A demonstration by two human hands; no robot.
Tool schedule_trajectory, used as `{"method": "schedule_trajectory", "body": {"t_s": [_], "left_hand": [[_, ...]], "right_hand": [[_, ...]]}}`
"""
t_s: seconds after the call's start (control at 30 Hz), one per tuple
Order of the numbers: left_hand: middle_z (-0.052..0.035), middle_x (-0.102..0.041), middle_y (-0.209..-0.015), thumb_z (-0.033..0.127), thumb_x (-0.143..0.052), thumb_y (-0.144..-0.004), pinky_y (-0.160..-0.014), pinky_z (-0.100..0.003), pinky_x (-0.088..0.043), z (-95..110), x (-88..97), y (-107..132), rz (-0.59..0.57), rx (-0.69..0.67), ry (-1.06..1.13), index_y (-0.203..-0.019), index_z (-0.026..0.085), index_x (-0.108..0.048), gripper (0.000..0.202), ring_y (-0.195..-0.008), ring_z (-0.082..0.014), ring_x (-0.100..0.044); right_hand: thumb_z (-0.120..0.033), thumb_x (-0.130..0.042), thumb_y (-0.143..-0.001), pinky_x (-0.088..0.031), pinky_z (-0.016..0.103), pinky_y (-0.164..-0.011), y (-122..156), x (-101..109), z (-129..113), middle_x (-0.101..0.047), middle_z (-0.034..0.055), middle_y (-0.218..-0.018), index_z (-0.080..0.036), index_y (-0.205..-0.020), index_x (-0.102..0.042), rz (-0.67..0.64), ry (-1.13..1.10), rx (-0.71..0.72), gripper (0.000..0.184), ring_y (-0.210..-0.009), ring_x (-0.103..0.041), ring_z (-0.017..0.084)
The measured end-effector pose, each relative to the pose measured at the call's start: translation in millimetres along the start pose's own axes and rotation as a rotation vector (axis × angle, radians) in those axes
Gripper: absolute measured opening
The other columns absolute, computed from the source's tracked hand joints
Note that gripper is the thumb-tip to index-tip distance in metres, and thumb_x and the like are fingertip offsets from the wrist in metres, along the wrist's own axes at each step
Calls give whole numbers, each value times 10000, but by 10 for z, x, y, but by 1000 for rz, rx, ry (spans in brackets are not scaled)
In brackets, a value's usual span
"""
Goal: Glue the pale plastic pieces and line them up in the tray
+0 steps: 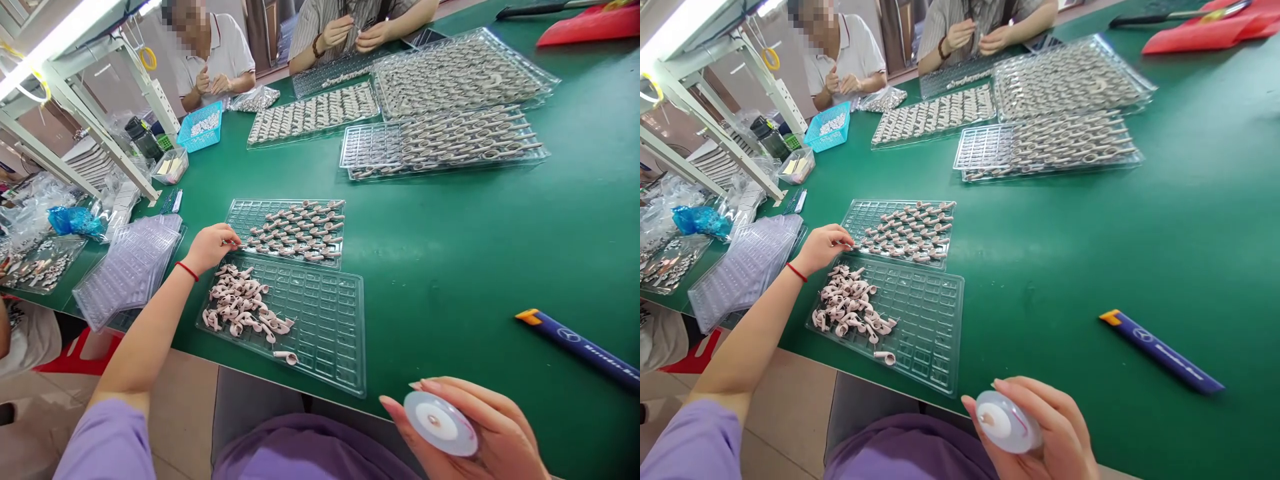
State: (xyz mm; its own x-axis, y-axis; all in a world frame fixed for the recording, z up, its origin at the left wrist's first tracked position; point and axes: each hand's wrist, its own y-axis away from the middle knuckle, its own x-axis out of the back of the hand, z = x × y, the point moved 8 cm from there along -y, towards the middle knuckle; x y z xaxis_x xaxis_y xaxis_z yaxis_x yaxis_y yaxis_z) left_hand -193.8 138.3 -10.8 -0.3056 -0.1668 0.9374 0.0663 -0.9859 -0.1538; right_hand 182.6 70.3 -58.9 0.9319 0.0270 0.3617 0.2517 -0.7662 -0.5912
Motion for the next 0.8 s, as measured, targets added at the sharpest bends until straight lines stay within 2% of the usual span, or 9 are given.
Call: {"method": "schedule_trajectory", "body": {"t_s": [0.07, 0.13, 0.23, 0.33, 0.43, 0.53, 0.67, 0.8], "left_hand": [[-39, -709, -880, 111, -703, -774, -670, -242, -488, 164, 46, 88, 8, 18, -5, -780, 166, -769, 86, -719, -138, -641], [-22, -690, -843, 148, -736, -781, -658, -238, -477, 443, 29, 235, -28, 7, 15, -775, 178, -767, 43, -695, -129, -624], [8, -654, -740, 216, -771, -792, -652, -237, -459, 976, -156, 535, -203, -77, 43, -747, 210, -759, 47, -717, -140, -616], [-4, -633, -765, 310, -820, -752, -665, -263, -456, 1323, -294, 770, -251, -126, -77, -800, 204, -752, 135, -761, -171, -606], [-12, -621, -786, 328, -838, -729, -655, -270, -456, 1408, -398, 860, -266, -142, -170, -819, 190, -740, 191, -748, -175, -599], [-12, -626, -768, 296, -796, -782, -654, -263, -466, 1380, -415, 860, -233, -148, -137, -814, 196, -746, 117, -735, -167, -610], [-6, -704, -709, 247, -744, -834, -656, -256, -491, 1398, -314, 891, -108, -142, 52, -894, 215, -768, 72, -688, -160, -655], [-19, -784, -807, 211, -637, -905, -664, -228, -548, 1441, -269, 1028, -79, -51, 382, -1009, 225, -768, 167, -688, -143, -712]], "right_hand": [[-203, -761, -796, -508, 324, -666, -3, -1, 15, -597, 45, -960, -228, -1098, -582, -4, -5, -20, 351, -814, -596, 186], [-211, -755, -804, -508, 322, -663, -12, 1, 9, -597, 46, -961, -229, -1096, -584, -10, -5, -28, 339, -814, -599, 184], [-197, -739, -819, -509, 312, -668, -34, -3, -24, -597, 50, -967, -222, -1108, -582, -26, -13, -26, 330, -823, -599, 178], [-172, -738, -817, -512, 294, -672, -55, -4, -50, -597, 52, -969, -211, -1114, -583, -26, -33, -24, 337, -839, -598, 170], [-162, -747, -807, -516, 277, -651, -62, -2, -55, -600, 50, -957, -211, -1109, -591, -20, -42, -20, 343, -827, -600, 162], [-183, -742, -813, -530, 287, -622, -49, -1, -25, -604, 51, -954, -230, -1108, -594, -20, -35, -39, 333, -807, -607, 168], [-191, -749, -807, -542, 282, -616, -17, 5, 9, -606, 55, -963, -227, -1104, -600, -18, -43, -48, 334, -810, -619, 169], [-194, -728, -822, -549, 276, -622, -18, -4, 38, -610, 58, -994, -237, -1131, -607, -42, -58, -80, 335, -810, -631, 168]]}}
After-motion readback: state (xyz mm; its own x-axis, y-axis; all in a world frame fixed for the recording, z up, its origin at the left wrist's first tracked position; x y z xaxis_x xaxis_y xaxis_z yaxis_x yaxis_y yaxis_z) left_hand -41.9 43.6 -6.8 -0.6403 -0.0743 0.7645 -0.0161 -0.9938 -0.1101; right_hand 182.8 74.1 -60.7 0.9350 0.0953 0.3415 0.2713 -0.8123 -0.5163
